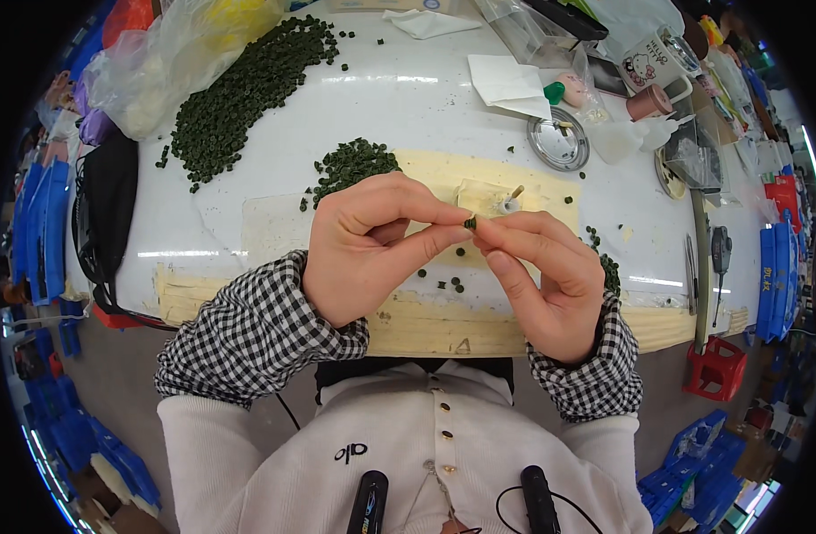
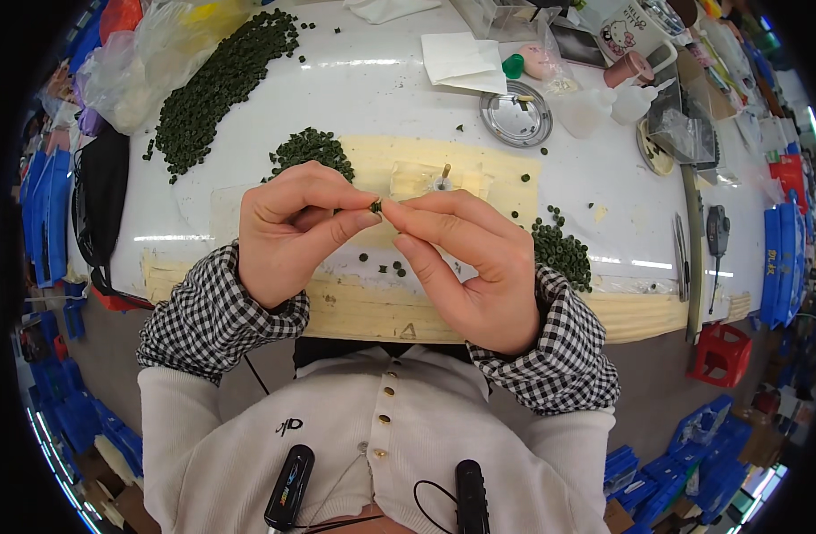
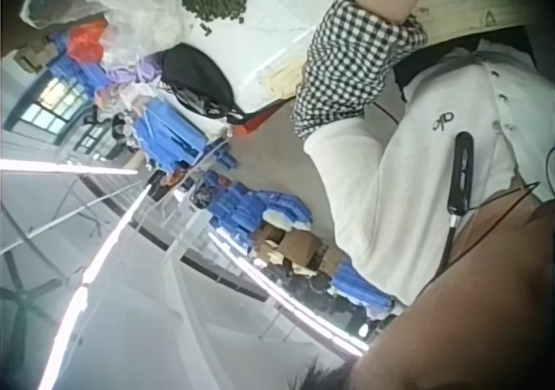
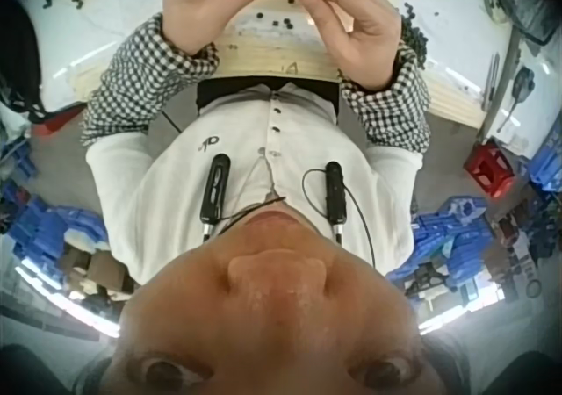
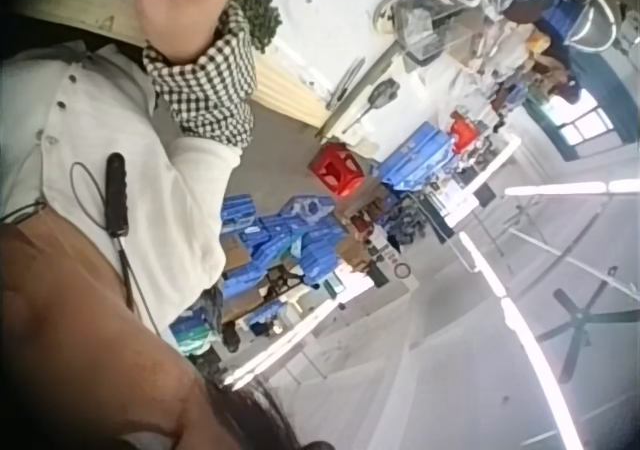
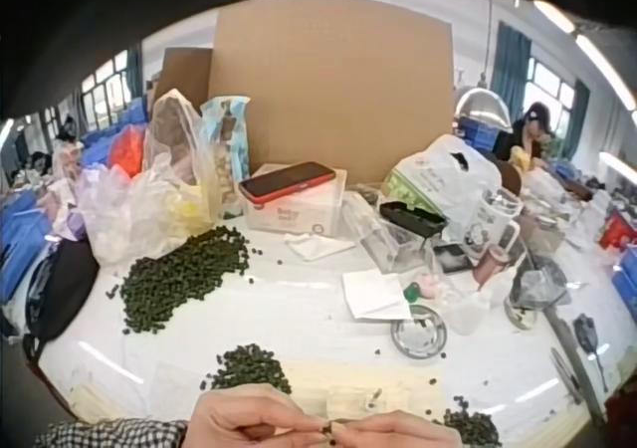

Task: Assembling small toy components by manually inserting black plastic pins into green leaf-shaped parts using an assembly jig.

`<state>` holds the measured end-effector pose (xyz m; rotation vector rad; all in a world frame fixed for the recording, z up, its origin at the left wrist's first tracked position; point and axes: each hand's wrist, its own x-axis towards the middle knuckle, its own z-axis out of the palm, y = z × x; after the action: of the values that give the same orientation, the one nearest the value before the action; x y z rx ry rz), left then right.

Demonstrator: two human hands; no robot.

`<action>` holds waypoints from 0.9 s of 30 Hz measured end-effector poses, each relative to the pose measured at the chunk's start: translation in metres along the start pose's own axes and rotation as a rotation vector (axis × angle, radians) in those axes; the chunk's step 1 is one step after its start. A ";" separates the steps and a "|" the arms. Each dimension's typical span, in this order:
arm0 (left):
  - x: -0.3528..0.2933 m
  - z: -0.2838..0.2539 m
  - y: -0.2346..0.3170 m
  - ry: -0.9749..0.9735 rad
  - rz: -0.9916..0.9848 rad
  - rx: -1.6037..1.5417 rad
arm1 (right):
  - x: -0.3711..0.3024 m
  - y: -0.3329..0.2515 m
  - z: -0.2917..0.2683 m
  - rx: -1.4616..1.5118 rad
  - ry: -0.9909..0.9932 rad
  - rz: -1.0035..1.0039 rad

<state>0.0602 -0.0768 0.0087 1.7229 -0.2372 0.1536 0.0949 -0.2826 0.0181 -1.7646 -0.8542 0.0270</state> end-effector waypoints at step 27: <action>0.002 0.001 0.004 -0.015 -0.104 0.024 | 0.026 0.011 -0.024 -0.440 0.077 -0.004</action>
<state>0.0612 -0.0788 0.0128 1.7562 -0.1567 0.0674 0.1302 -0.2893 0.0277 -2.1573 -0.8517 -0.2470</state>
